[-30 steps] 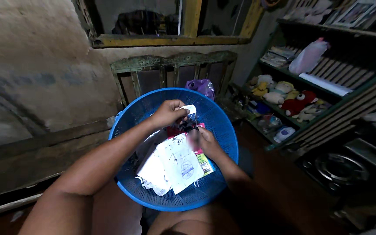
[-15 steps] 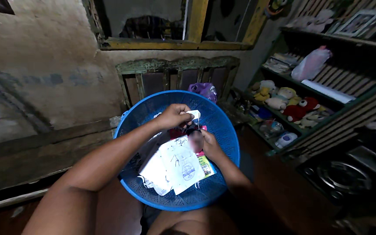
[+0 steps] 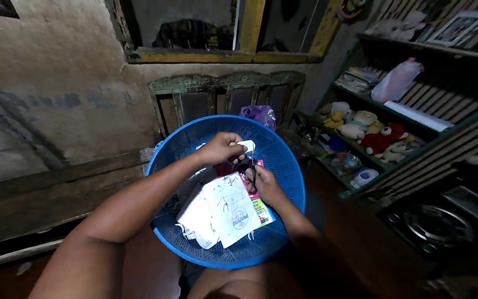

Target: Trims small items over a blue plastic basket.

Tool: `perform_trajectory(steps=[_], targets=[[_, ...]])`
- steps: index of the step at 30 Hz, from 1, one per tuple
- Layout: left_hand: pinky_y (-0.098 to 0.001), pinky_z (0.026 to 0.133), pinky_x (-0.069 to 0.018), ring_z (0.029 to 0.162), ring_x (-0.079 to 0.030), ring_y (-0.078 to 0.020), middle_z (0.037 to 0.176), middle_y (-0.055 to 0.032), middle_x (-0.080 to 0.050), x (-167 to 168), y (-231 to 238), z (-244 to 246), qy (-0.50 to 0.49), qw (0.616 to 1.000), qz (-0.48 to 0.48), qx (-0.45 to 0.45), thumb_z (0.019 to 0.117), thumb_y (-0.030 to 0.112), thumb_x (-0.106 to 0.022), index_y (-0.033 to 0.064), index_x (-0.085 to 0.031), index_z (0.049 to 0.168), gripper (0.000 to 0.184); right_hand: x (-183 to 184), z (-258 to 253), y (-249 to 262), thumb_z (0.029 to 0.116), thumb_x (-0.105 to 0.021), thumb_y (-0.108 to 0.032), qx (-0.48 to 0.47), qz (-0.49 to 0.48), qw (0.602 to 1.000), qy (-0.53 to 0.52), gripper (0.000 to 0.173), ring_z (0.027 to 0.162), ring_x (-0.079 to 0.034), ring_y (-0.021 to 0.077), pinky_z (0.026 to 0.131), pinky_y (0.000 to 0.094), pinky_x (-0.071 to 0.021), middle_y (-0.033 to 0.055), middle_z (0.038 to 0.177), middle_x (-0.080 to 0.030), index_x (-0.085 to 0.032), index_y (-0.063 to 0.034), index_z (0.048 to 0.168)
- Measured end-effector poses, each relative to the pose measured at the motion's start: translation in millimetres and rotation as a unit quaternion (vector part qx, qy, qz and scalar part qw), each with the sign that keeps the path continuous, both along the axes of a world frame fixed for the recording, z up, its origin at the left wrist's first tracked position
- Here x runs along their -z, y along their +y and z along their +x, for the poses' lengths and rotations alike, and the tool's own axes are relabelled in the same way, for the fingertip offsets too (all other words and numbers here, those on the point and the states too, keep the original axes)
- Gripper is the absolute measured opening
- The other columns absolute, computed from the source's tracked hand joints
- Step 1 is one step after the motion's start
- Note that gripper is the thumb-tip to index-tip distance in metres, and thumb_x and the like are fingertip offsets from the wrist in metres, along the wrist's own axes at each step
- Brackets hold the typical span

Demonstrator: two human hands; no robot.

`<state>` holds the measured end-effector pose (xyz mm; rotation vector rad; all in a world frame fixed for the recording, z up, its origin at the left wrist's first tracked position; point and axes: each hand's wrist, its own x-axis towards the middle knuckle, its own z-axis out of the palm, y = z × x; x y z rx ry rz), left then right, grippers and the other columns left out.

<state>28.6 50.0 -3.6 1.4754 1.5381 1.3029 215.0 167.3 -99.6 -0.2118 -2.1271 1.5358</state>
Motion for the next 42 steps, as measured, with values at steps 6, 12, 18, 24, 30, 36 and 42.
perform_trajectory(steps=[6, 12, 18, 24, 30, 36, 42], targets=[[-0.0315, 0.063, -0.0589, 0.066, -0.068, -0.0179, 0.083, -0.012, -0.072, 1.8, 0.2, 2.5, 0.01, 1.0, 0.001, 0.023, 0.1038, 0.016, -0.062, -0.0012, -0.065, 0.102, 0.017, 0.7, 1.1, 1.5, 0.11, -0.045, -0.033, -0.018, -0.015, 1.0, 0.019, 0.039, 0.066, -0.064, 0.0168, 0.06, 0.0316, -0.0571, 0.0086, 0.085, -0.065, -0.063, 0.0003, 0.102], [-0.0312, 0.062, -0.0591, 0.066, -0.069, -0.0183, 0.083, -0.0126, -0.072, 1.6, 0.4, 0.9, 0.006, 1.0, -0.004, 0.018, 0.1041, 0.015, -0.062, -0.0011, -0.066, 0.102, 0.017, -0.7, 0.9, 1.1, 0.109, -0.05, -0.03, -0.007, -0.02, 1.0, 0.01, 0.033, 0.067, -0.064, 0.0166, 0.06, 0.0305, -0.0571, 0.0086, 0.086, -0.067, -0.064, -0.0002, 0.104], [-0.0321, 0.063, -0.0598, 0.067, -0.069, -0.019, 0.084, -0.0129, -0.072, 2.2, 0.6, -0.6, 0.009, 1.0, -0.001, 0.01, 0.1035, 0.015, -0.062, -0.001, -0.066, 0.103, 0.017, -0.3, 0.9, 2.8, 0.1082, -0.052, -0.03, -0.009, -0.012, 1.0, 0.009, 0.032, 0.066, -0.064, 0.016, 0.059, 0.0297, -0.0567, 0.0083, 0.085, -0.066, -0.065, -0.0012, 0.103], [-0.0332, 0.063, -0.0595, 0.066, -0.068, -0.0186, 0.083, -0.0124, -0.072, 4.4, 0.5, -3.9, 0.012, 1.0, 0.007, 0.001, 0.1033, 0.016, -0.063, -0.0017, -0.067, 0.104, 0.018, -1.5, 0.5, 1.9, 0.1078, -0.053, -0.029, 0.003, -0.002, 1.0, -0.004, 0.03, 0.066, -0.064, 0.0151, 0.059, 0.0294, -0.0571, 0.0072, 0.086, -0.067, -0.065, -0.0015, 0.103], [-0.0333, 0.064, -0.0597, 0.067, -0.068, -0.0192, 0.082, -0.0123, -0.071, 1.5, -2.4, -8.6, -0.003, 1.0, 0.01, -0.012, 0.1031, 0.015, -0.063, -0.0015, -0.066, 0.103, 0.017, -3.7, -1.0, -1.8, 0.1077, -0.054, -0.031, 0.008, -0.012, 1.0, -0.008, 0.032, 0.067, -0.066, 0.0167, 0.059, 0.0304, -0.0582, 0.0082, 0.086, -0.068, -0.066, -0.0018, 0.103], [-0.0291, 0.061, -0.0567, 0.065, -0.065, -0.0143, 0.081, -0.0107, -0.069, 2.2, -5.2, -1.9, 0.004, 0.999, 0.02, -0.033, 0.103, 0.013, -0.061, -0.0028, -0.065, 0.104, 0.016, 0.7, -0.9, -4.5, 0.1087, -0.051, -0.028, 0.02, 0.007, 1.0, -0.004, 0.031, 0.068, -0.067, 0.0189, 0.059, 0.0333, -0.0601, 0.0088, 0.087, -0.069, -0.067, -0.001, 0.108], [-0.0386, 0.068, -0.0575, 0.072, -0.065, -0.0154, 0.08, -0.0061, -0.068, -5.7, 0.1, -14.5, 0.338, 0.929, 0.127, -0.086, 0.0973, 0.018, -0.068, 0.0039, -0.071, 0.097, 0.015, 3.4, -2.0, -3.9, 0.1084, -0.049, -0.026, 0.039, 0.031, 0.999, -0.01, 0.032, 0.064, -0.067, 0.0195, 0.058, 0.035, -0.0604, 0.0094, 0.082, -0.068, -0.067, -0.0004, 0.104]])
